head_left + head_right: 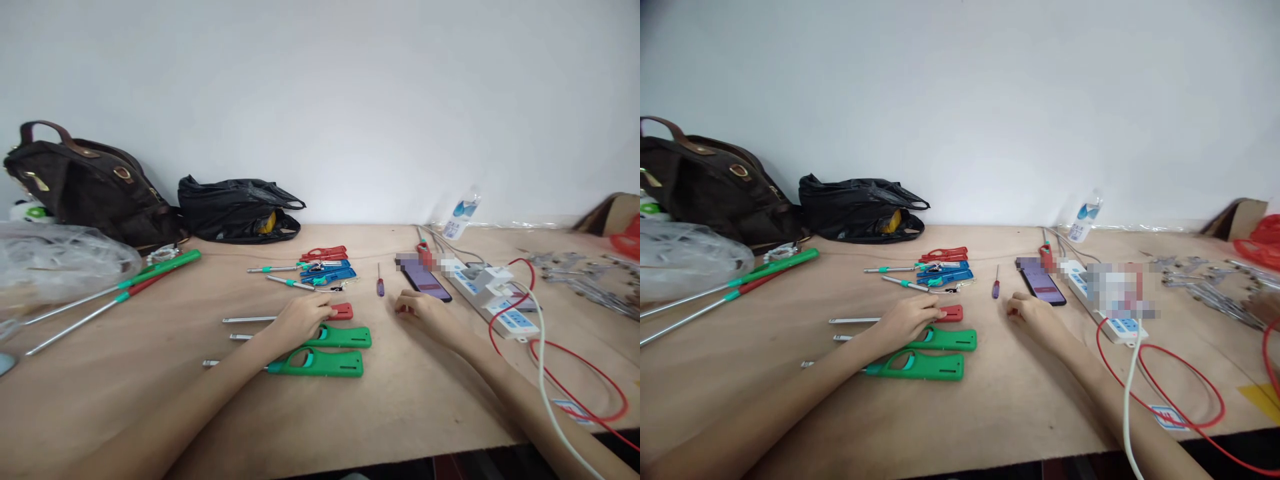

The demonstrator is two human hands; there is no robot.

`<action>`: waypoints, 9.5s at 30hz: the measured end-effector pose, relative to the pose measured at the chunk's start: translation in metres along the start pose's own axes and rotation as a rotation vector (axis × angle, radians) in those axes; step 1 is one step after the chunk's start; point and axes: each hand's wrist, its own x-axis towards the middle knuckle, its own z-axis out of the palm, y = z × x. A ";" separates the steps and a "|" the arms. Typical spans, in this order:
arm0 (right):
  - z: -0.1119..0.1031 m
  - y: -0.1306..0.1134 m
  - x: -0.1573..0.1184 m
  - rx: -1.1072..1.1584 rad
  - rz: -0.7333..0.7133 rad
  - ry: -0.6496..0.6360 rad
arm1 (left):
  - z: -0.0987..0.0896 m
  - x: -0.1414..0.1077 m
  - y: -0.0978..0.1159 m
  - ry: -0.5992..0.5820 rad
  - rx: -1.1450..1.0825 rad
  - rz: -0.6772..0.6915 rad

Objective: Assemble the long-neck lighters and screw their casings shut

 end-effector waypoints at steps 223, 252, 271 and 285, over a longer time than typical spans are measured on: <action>-0.048 -0.110 0.070 -0.619 -0.204 0.092 | -0.005 0.002 -0.002 -0.127 -0.013 0.089; -0.048 -0.105 0.064 -0.552 -0.393 0.146 | -0.008 0.002 0.000 -0.111 -0.032 0.075; -0.051 -0.109 0.063 -0.541 -0.388 0.090 | -0.007 0.001 0.000 -0.085 -0.049 0.085; -0.053 -0.105 0.065 -0.637 -0.278 0.088 | -0.006 0.001 -0.001 -0.083 -0.041 0.088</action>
